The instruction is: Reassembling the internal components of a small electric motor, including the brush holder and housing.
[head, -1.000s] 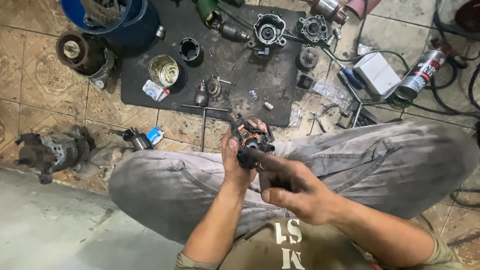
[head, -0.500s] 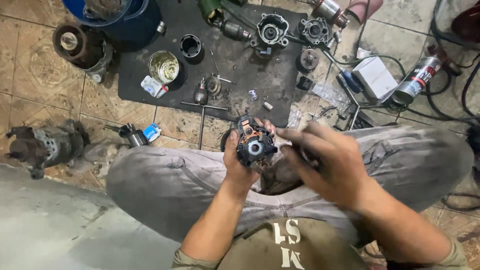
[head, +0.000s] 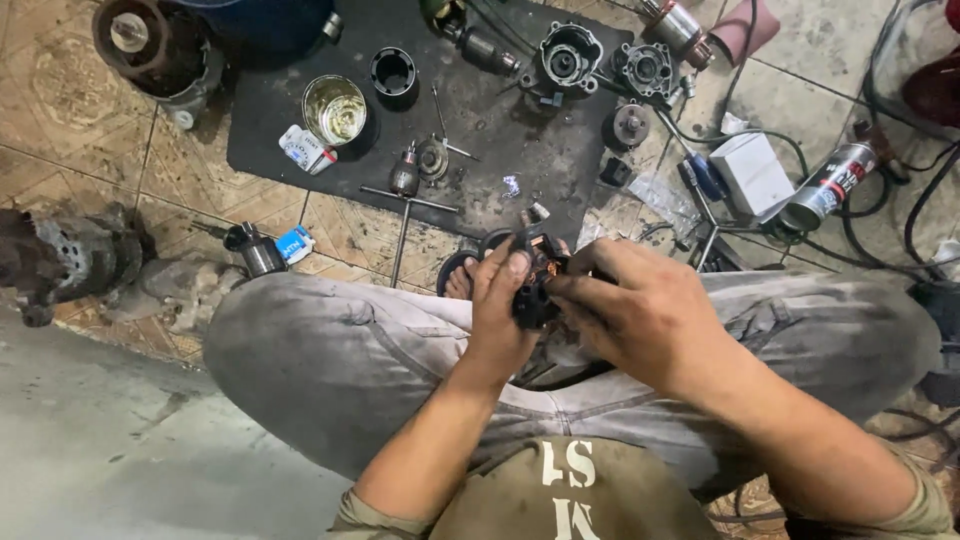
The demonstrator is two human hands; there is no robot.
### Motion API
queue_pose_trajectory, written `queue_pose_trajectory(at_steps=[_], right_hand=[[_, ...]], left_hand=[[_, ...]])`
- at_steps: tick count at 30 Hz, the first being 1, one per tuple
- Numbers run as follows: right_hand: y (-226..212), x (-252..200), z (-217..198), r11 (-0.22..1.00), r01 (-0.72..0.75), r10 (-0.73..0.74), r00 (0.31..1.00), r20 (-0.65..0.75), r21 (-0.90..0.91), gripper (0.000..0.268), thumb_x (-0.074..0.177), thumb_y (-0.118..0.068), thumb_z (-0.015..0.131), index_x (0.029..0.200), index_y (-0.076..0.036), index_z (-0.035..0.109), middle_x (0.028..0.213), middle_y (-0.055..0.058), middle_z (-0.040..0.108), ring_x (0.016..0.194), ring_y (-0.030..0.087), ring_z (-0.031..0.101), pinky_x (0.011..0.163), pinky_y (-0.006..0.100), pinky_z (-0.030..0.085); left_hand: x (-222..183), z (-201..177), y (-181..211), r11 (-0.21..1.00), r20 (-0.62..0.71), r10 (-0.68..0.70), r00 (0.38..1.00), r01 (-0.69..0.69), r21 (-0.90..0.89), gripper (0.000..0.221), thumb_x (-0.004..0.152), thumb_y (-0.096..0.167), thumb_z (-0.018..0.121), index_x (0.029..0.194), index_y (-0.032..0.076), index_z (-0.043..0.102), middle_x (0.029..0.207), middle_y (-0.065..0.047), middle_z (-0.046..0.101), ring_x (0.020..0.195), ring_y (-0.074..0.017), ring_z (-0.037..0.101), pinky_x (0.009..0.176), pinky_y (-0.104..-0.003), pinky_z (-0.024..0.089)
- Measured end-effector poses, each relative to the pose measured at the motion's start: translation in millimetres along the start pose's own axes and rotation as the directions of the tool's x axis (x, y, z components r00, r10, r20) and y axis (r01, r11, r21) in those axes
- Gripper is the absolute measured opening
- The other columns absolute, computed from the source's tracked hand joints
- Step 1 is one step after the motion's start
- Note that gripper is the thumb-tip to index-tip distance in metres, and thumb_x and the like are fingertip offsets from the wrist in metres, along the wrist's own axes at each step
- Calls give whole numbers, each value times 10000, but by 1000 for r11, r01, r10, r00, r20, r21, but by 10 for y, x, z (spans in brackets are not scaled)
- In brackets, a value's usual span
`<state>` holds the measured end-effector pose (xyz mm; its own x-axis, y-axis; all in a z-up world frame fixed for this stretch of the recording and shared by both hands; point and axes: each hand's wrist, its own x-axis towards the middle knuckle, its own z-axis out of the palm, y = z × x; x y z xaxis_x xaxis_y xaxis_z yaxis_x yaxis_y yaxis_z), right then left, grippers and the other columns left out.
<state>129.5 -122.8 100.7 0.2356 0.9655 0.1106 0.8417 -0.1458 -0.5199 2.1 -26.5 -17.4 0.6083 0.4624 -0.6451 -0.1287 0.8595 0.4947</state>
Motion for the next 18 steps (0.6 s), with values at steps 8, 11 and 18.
queue_pose_trajectory(at_steps=[8,11,18], right_hand=[[38,115,-164,976,47,8,968,252,-211,175,877,-269,769,1019,-166,774,899,-8,639,710,201,616,499,411,602],[66,97,-169,966,89,-15,956,292,-243,178,891,-269,712,1042,-179,742,955,0,623,794,235,637,511,430,599],[123,112,-186,906,306,-167,893,418,-292,68,997,-230,608,985,-170,637,974,-53,569,777,159,541,362,311,542]], left_hand=[[-14,109,37,995,8,-81,997,81,-50,487,883,297,712,1306,81,605,1134,-144,673,1014,-219,655,790,-309,529],[17,109,39,993,195,-9,981,31,-112,372,931,250,710,1234,45,646,1057,-110,696,955,-197,669,793,-285,533],[44,142,71,990,296,-10,955,52,-134,158,976,169,690,1068,41,695,912,-34,683,817,-125,650,713,-217,510]])
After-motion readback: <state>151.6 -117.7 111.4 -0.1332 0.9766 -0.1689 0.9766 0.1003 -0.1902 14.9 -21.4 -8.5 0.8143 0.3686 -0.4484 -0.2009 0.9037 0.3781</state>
